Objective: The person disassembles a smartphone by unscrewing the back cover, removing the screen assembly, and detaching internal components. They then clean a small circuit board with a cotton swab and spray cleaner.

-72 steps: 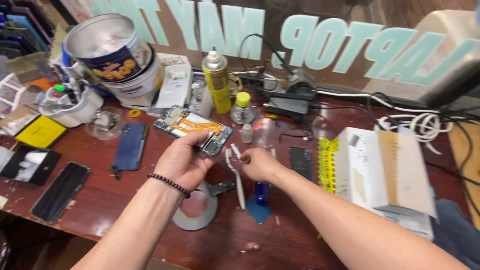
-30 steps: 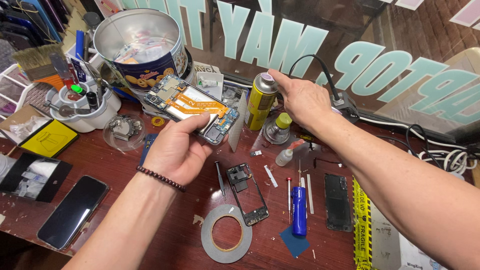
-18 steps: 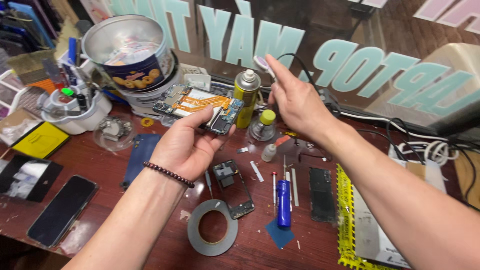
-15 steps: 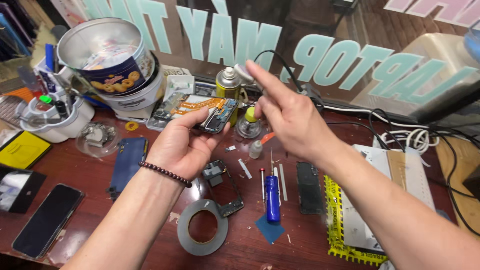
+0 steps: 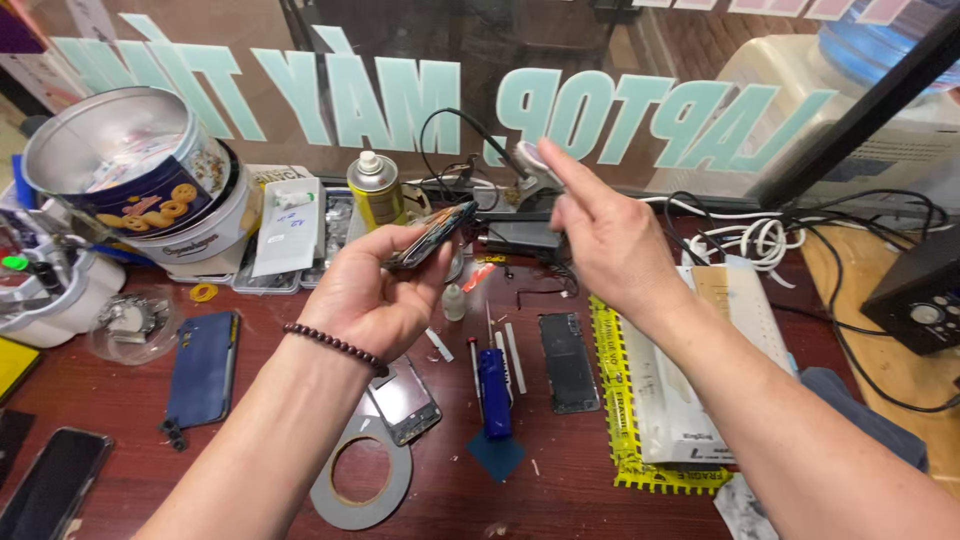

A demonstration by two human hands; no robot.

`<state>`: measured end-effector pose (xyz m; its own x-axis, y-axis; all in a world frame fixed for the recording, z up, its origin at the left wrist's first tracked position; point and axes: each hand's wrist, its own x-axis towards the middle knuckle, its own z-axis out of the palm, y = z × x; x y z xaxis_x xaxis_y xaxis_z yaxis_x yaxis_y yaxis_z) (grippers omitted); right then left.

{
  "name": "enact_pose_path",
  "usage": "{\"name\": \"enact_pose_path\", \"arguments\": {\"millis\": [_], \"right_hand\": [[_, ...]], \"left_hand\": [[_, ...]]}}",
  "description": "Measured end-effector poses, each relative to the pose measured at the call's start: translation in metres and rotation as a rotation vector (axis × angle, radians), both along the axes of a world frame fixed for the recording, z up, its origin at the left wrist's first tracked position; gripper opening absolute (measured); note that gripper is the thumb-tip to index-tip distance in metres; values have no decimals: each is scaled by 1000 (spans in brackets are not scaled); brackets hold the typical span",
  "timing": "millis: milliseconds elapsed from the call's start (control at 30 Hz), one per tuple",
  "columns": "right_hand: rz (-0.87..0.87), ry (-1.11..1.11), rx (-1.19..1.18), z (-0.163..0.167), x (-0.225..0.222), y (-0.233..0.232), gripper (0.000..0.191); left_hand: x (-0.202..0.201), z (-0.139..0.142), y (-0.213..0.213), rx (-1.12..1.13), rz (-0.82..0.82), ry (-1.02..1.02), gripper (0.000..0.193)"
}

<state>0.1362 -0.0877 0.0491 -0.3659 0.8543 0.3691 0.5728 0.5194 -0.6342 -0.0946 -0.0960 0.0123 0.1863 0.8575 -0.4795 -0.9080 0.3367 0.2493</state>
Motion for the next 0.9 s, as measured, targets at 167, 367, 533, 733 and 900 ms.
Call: {"name": "enact_pose_path", "arguments": {"millis": [167,367,533,733,900], "right_hand": [[205,-45,60,21,-4,-7,58],[273,4,304,3,-5,7,57],[198,22,172,-10,-6,16,55],[-103,-130,-94,9,-22,8,54],[133,-125,78,-2,-24,13,57]], "left_hand": [[2,-8,7,-36,21,-58,12],[-1,-14,11,-49,59,-34,11],[-7,-19,10,-144,94,-107,15],[-12,-21,11,-152,126,-118,17],[-17,-21,7,-108,126,-61,19]]}}
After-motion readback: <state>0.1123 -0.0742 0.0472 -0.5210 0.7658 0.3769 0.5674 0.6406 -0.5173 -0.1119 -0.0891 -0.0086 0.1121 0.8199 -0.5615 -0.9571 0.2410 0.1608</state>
